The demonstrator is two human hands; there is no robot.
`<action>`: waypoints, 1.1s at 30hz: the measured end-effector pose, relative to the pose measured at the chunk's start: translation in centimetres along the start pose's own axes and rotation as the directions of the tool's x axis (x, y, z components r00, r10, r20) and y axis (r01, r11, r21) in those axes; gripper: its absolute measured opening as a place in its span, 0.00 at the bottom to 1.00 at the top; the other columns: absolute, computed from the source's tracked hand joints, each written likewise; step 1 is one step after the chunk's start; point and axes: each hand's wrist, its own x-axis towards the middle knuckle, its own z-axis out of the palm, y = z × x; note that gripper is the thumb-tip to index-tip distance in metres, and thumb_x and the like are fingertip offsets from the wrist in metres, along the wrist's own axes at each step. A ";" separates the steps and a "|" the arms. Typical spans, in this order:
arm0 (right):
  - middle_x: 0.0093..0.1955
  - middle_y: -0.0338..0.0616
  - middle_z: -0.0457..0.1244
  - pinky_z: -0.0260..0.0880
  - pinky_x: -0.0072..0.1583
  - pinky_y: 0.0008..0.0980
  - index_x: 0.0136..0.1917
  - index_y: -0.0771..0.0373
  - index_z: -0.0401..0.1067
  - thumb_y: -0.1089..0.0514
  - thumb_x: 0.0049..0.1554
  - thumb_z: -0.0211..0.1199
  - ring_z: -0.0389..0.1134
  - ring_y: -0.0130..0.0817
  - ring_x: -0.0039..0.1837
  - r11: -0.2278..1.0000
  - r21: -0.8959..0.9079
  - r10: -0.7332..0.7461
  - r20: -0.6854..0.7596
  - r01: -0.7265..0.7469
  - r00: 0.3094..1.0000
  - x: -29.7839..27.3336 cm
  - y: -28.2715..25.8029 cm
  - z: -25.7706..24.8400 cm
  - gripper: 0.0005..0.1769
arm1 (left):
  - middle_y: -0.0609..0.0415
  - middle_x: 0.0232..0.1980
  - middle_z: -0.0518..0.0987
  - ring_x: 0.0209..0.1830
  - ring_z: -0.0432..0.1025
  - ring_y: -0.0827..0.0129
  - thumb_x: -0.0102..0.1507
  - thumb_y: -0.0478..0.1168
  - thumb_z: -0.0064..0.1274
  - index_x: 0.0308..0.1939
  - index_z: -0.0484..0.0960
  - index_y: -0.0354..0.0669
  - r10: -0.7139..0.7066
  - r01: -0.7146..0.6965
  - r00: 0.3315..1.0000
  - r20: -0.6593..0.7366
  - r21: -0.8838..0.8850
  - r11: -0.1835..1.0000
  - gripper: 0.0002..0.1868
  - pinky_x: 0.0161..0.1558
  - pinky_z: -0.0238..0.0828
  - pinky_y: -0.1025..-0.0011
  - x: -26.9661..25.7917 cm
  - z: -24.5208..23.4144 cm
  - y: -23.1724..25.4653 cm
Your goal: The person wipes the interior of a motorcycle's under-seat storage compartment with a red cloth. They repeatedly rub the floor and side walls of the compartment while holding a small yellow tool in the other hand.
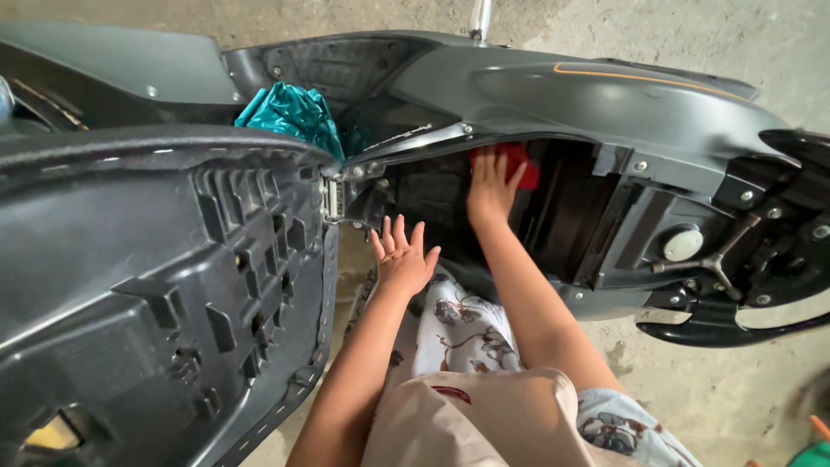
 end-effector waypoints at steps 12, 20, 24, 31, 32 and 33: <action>0.80 0.50 0.53 0.43 0.79 0.61 0.84 0.55 0.50 0.62 0.62 0.50 0.50 0.46 0.82 0.950 0.305 -0.013 0.242 -0.064 0.970 -8.3 3.2 2.1 0.37 | 0.39 0.80 0.51 0.81 0.38 0.41 0.66 0.63 0.42 0.74 0.64 0.50 -0.011 0.009 0.999 0.048 0.023 1.000 0.37 0.75 0.18 0.40 0.4 -1.1 0.2; 0.51 0.64 0.61 0.61 0.51 0.51 0.71 0.59 0.64 0.51 0.73 0.46 0.58 0.53 0.46 -0.411 0.884 0.711 0.463 -0.222 0.529 0.0 5.9 -0.9 0.18 | 0.40 0.81 0.49 0.82 0.37 0.41 0.66 0.64 0.41 0.75 0.62 0.52 -0.017 0.013 0.992 0.122 0.033 0.999 0.37 0.76 0.18 0.40 0.6 -1.5 0.2; 0.53 0.48 0.63 0.73 0.52 0.50 0.59 0.64 0.64 0.53 0.67 0.42 0.69 0.47 0.53 -0.820 0.519 0.563 0.656 0.241 0.502 3.3 7.0 -1.0 0.16 | 0.40 0.82 0.47 0.82 0.36 0.41 0.67 0.64 0.39 0.76 0.60 0.52 -0.020 0.013 0.985 0.171 0.039 0.999 0.37 0.75 0.17 0.39 0.5 -1.3 0.1; 0.64 0.51 0.64 0.68 0.64 0.50 0.67 0.63 0.64 0.53 0.70 0.48 0.65 0.47 0.62 -0.262 0.960 0.813 0.164 0.100 0.558 5.9 4.5 1.9 0.17 | 0.40 0.83 0.46 0.82 0.35 0.40 0.67 0.65 0.36 0.77 0.58 0.53 -0.028 0.017 0.980 0.198 0.061 0.998 0.38 0.74 0.16 0.39 0.8 -1.4 0.2; 0.67 0.53 0.66 0.67 0.68 0.50 0.69 0.64 0.65 0.54 0.70 0.49 0.67 0.48 0.66 -0.070 0.996 0.794 0.027 0.047 0.608 6.0 3.3 2.3 0.18 | 0.40 0.82 0.45 0.82 0.34 0.40 0.67 0.64 0.37 0.77 0.57 0.53 -0.031 0.019 0.974 0.224 0.053 0.998 0.38 0.74 0.15 0.39 0.7 -1.6 0.3; 0.68 0.54 0.65 0.67 0.69 0.51 0.71 0.63 0.63 0.52 0.70 0.50 0.67 0.48 0.67 0.020 0.998 0.755 0.027 -0.064 0.655 5.7 2.0 2.2 0.20 | 0.40 0.82 0.44 0.82 0.33 0.41 0.67 0.64 0.37 0.77 0.57 0.53 -0.037 0.027 0.970 0.241 0.045 0.999 0.38 0.73 0.14 0.39 0.8 -1.9 0.4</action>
